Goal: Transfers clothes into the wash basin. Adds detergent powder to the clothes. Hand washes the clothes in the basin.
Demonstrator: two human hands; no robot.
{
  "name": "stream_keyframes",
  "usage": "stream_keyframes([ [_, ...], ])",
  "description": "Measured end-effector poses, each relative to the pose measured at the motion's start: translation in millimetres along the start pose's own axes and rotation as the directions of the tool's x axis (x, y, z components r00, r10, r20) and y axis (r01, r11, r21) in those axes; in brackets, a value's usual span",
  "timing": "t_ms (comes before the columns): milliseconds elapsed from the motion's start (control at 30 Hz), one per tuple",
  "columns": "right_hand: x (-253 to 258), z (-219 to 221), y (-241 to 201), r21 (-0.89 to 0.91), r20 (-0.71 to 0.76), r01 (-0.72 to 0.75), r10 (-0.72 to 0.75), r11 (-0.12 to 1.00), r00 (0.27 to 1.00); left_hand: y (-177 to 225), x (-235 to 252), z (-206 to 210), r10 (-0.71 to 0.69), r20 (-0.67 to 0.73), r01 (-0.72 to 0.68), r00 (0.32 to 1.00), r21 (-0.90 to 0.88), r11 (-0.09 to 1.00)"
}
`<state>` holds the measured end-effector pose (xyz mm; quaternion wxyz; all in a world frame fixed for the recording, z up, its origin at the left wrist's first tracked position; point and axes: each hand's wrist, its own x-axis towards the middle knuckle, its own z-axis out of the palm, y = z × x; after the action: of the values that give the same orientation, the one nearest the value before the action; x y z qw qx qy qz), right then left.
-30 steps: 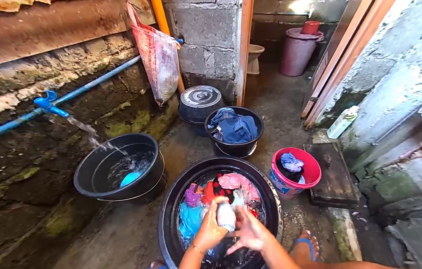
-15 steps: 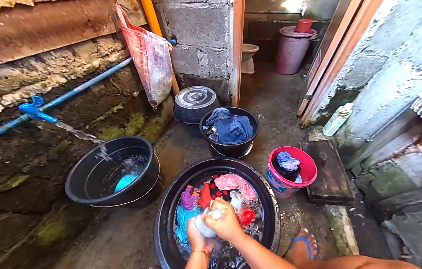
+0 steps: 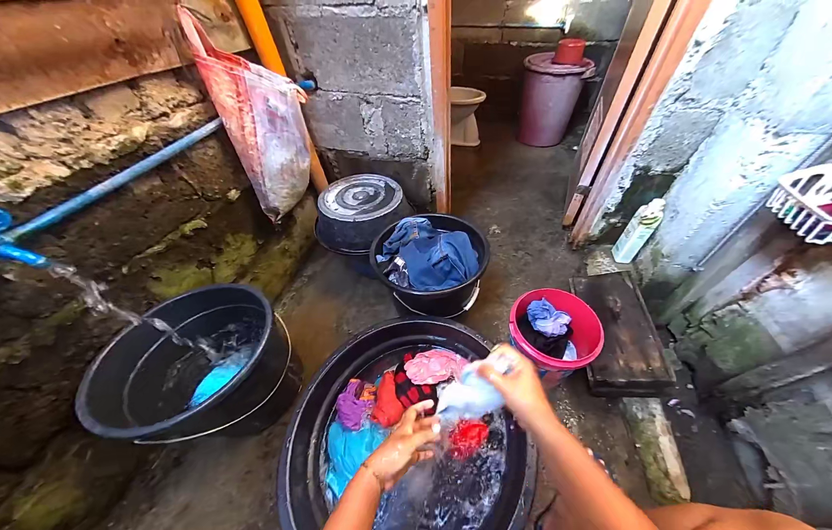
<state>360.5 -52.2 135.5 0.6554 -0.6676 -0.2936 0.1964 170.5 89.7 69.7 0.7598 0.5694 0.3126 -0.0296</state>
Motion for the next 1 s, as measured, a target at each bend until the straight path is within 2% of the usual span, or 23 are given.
stream_keyframes([
  [33,12,-21,-6,-0.002,-0.126,0.035,-0.035,0.999,0.991,-5,9,1,0.008,0.006,-0.009,1.000,0.105,0.994],
  [100,29,-61,-15,-0.091,-0.275,0.104,-0.125,0.990,0.953,-20,30,12,0.045,0.001,-0.044,0.999,0.275,0.960],
  [133,36,-77,-15,-0.138,-0.315,0.113,-0.151,0.984,0.937,-28,43,20,0.075,-0.012,-0.065,0.997,0.370,0.927],
  [200,47,-97,-6,-0.181,-0.340,0.078,-0.137,0.980,0.930,-37,71,40,0.136,-0.022,-0.095,0.990,0.608,0.789],
  [233,51,-101,3,-0.195,-0.318,0.041,-0.102,0.980,0.943,-39,85,52,0.163,-0.005,-0.111,0.987,0.710,0.695],
  [300,52,-101,21,-0.211,-0.229,-0.110,0.060,0.971,0.972,-43,111,75,0.165,0.054,-0.131,0.985,0.858,0.497],
  [367,47,-87,32,-0.171,-0.091,-0.269,0.257,0.948,0.962,-47,131,91,0.089,0.068,-0.092,0.994,0.946,0.311],
  [433,42,-72,40,-0.179,0.082,-0.331,0.349,0.927,0.934,-46,140,99,-0.063,0.031,-0.018,0.998,0.981,0.193],
  [500,42,-64,44,-0.289,0.254,-0.270,0.345,0.919,0.904,-46,144,98,-0.088,-0.003,0.017,0.996,0.988,0.152],
  [567,42,-60,41,-0.339,0.369,-0.214,0.339,0.916,0.865,-42,145,92,-0.036,0.000,0.007,0.999,0.980,0.200],
  [600,42,-57,40,-0.326,0.398,-0.214,0.339,0.921,0.853,-41,146,86,0.012,0.007,-0.010,1.000,0.958,0.288],
  [633,42,-55,40,-0.308,0.412,-0.225,0.343,0.924,0.844,-42,147,80,0.075,-0.007,-0.027,0.997,0.901,0.433],
  [700,42,-52,40,-0.304,0.430,-0.239,0.356,0.922,0.830,-39,145,74,0.201,-0.133,-0.062,0.971,0.669,0.741],
  [767,42,-51,41,-0.340,0.444,-0.221,0.364,0.914,0.819,-24,135,74,0.306,-0.275,-0.177,0.911,0.411,0.895],
  [867,38,-48,39,-0.368,0.467,-0.174,0.343,0.913,0.815,9,111,77,0.405,-0.385,-0.373,0.829,0.159,0.914],
  [933,31,-43,32,-0.341,0.481,-0.117,0.280,0.933,0.831,37,87,79,0.462,-0.425,-0.477,0.778,0.078,0.875],
  [1000,22,-32,20,-0.316,0.489,-0.034,0.194,0.948,0.850,65,59,82,0.541,-0.398,-0.577,0.741,0.036,0.816],
])
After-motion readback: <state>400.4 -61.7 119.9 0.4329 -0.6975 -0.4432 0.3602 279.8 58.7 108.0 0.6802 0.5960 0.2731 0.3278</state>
